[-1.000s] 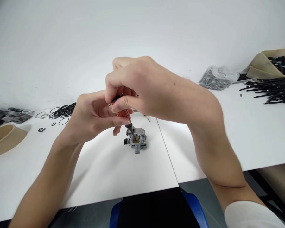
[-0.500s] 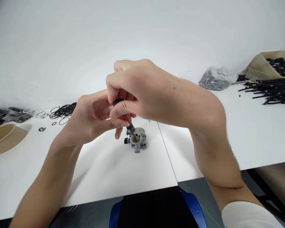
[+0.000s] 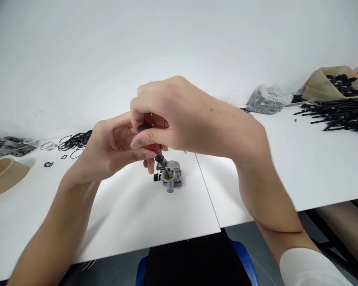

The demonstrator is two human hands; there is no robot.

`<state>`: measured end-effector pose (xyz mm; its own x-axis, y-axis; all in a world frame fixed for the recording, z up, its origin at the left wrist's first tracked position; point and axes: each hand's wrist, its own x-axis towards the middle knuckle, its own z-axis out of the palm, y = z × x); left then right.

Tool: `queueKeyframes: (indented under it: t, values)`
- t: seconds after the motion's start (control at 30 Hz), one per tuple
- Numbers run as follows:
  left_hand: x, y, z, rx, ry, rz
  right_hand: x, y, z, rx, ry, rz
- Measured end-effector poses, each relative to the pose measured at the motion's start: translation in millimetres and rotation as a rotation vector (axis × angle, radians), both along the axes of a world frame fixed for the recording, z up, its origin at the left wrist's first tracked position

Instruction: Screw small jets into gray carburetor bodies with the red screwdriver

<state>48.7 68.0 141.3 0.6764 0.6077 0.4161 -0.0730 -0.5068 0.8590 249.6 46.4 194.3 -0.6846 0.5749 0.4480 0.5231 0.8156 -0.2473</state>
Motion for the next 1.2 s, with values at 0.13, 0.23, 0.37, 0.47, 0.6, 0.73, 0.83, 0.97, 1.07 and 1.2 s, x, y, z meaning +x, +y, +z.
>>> queueKeyframes:
  t: [0.13, 0.23, 0.37, 0.47, 0.6, 0.73, 0.83, 0.97, 1.07, 1.2]
  values:
    - [2, -6, 2.1, -0.008, 0.017, -0.05, 7, -4, 3.7, -0.089, -0.031, 0.099]
    - [4, -11, 3.7, 0.017, 0.033, -0.05, 13, -4, 2.7, -0.091, -0.052, 0.116]
    - [7, -11, 2.1, 0.045, 0.039, 0.006, 14, 1, -0.9, -0.075, -0.043, 0.062]
    - [9, -8, -0.5, 0.049, 0.031, 0.028, 13, 6, -3.3, -0.089, -0.033, 0.043]
    - [10, -4, -5.0, 0.039, 0.03, 0.044, 13, 8, -6.0, -0.119, -0.004, 0.014]
    - [8, -2, -7.6, 0.083, 0.05, 0.078, 13, 6, -7.0, -0.153, 0.047, -0.022]
    - [7, -1, -6.9, 0.103, 0.065, 0.075, 9, 5, -6.1, -0.186, 0.064, -0.033]
    - [6, 0, -5.1, 0.099, 0.065, 0.082, 6, 3, -5.2, -0.262, 0.089, -0.059]
    - [6, -1, -4.1, 0.088, 0.069, 0.105, 6, 2, -5.5, -0.371, 0.14, -0.058]
    - [5, -1, -3.7, 0.154, 0.083, 0.152, 4, 2, -6.7, -0.421, 0.158, -0.049]
